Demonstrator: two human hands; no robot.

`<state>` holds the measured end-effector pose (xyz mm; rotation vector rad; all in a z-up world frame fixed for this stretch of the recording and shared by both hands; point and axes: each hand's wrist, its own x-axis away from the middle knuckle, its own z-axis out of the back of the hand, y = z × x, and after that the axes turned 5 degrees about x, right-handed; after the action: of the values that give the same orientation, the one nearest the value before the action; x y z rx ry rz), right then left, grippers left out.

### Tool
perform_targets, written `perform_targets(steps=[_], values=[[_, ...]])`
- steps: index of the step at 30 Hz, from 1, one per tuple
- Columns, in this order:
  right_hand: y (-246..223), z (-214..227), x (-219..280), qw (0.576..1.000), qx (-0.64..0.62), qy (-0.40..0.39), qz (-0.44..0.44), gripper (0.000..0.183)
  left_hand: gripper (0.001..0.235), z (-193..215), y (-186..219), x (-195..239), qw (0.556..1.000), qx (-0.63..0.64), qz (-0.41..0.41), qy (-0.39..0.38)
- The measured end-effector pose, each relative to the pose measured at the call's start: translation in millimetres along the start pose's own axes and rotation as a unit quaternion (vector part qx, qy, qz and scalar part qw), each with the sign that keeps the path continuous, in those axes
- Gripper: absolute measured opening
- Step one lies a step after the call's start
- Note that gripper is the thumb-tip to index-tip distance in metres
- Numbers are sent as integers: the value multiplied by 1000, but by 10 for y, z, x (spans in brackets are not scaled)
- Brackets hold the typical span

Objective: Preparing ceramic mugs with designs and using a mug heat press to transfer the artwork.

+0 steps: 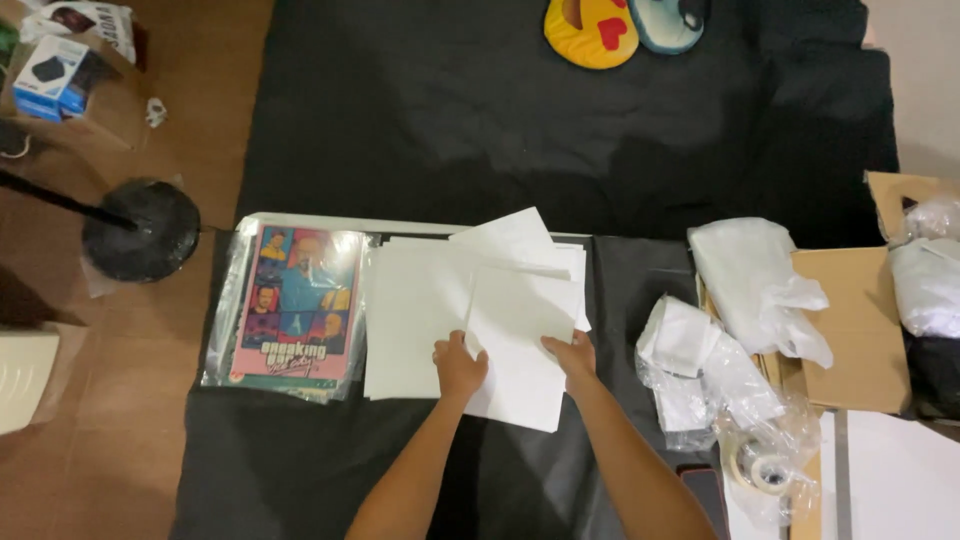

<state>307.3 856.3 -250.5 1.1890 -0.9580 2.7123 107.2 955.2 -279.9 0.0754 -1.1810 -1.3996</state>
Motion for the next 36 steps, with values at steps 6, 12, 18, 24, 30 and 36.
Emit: perform_targets(steps=[6,12,18,24,30,36], values=[[-248,273,491,991,-125,-21,43,70,65,-59,88,-44,998,12,56,-7],[-419,384,-65,971,-86,-3,223,59,78,-183,233,-62,990,84,89,-64],[-510,220,-1050,987,58,-1,147,82,74,-244,445,-41,997,60,48,-13],[-564,261,-932,966,235,19,102,90,72,-208,552,8,999,31,39,-3],[-416,355,-937,998,69,-8,10,101,72,-148,614,32,998,24,50,-2],[-618,491,-652,996,-28,-86,-13,99,71,-86,614,49,998,26,49,-7]])
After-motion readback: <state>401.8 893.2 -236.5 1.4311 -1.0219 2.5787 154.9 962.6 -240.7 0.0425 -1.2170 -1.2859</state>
